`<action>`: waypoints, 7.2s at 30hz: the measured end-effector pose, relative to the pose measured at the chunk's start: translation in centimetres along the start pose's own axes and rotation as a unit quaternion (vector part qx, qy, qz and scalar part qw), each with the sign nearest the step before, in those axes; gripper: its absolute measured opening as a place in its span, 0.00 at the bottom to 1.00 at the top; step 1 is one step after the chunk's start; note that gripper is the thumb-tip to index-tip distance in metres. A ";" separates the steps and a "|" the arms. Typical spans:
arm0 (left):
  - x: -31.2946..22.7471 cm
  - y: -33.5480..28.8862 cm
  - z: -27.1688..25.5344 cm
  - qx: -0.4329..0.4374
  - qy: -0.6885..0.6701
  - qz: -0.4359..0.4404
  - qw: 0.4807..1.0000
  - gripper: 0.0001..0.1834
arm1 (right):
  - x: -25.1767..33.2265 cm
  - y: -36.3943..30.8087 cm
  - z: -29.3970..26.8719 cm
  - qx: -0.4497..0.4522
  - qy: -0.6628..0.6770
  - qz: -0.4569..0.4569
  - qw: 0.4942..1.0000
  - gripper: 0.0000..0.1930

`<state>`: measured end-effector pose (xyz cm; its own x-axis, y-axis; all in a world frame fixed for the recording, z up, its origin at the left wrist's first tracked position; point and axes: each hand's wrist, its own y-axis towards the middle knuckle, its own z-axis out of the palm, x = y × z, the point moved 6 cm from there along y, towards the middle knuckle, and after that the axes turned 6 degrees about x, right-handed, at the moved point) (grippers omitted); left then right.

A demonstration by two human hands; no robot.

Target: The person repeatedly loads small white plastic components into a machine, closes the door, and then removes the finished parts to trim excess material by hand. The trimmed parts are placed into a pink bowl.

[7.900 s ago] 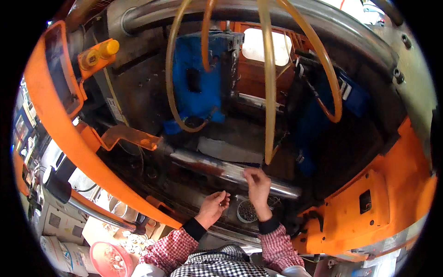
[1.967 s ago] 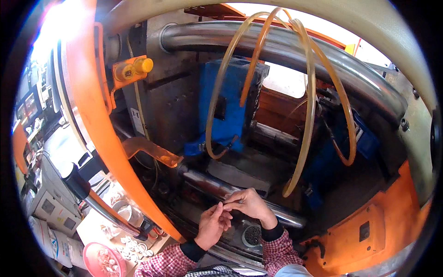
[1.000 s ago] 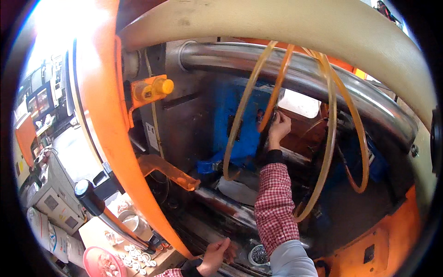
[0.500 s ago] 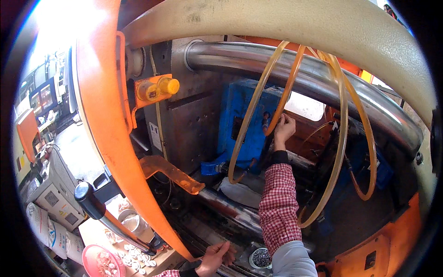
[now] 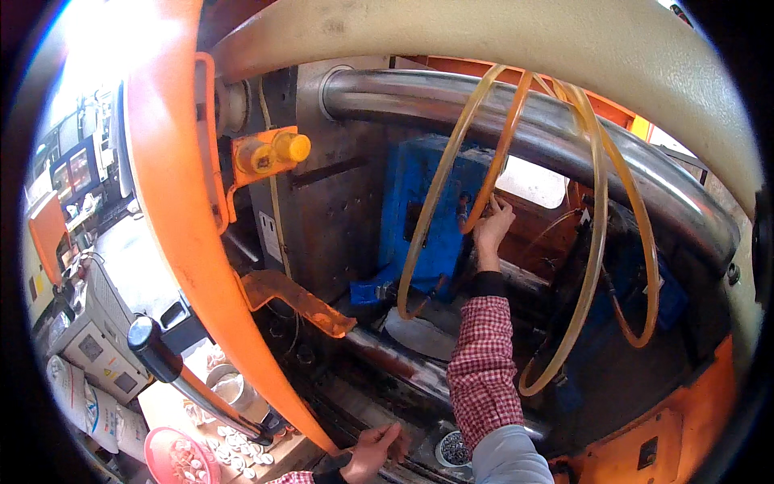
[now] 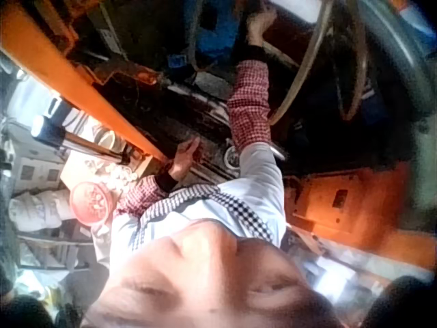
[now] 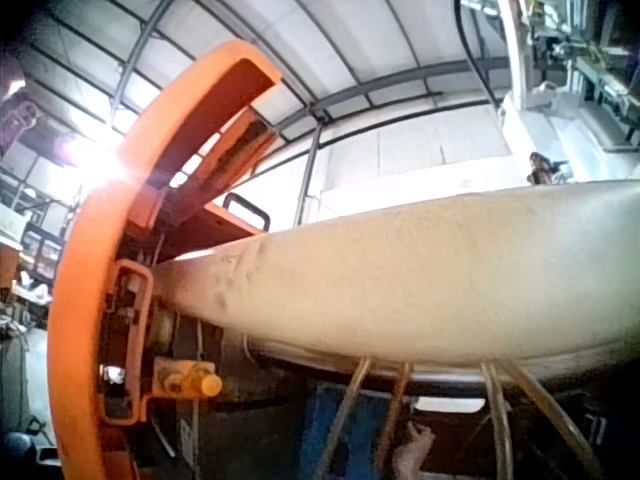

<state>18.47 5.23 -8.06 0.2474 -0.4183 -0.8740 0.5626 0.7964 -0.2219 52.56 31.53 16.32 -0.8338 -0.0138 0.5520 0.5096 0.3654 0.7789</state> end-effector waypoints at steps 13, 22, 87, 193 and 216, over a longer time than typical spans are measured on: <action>1.4 0.0 1.2 0.002 0.016 -0.033 0.999 0.19 | -5.4 -3.2 1.1 0.090 0.060 0.045 0.993 0.26; 5.4 1.0 -2.4 0.000 0.101 0.062 0.993 0.20 | -1.9 -5.0 -0.6 0.127 -0.061 0.005 0.990 0.28; 3.4 -19.6 23.5 0.537 0.223 0.317 0.749 0.17 | 4.6 -63.9 -27.8 0.695 -0.062 0.104 0.709 0.13; -2.2 -40.7 -35.8 -0.580 0.199 0.210 0.762 0.06 | 48.0 -74.5 -2.0 0.827 0.430 -0.090 0.350 0.12; -4.1 -42.5 -36.2 -0.515 0.392 0.186 0.740 0.05 | 53.5 -69.3 -0.2 0.828 0.472 -0.170 0.252 0.10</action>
<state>-35.04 -11.07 -10.67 -0.5258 -0.0255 -0.8502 -0.4278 0.8718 0.2384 -27.30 5.33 -8.08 0.0503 -0.2370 0.9702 -0.9951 0.0707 0.0689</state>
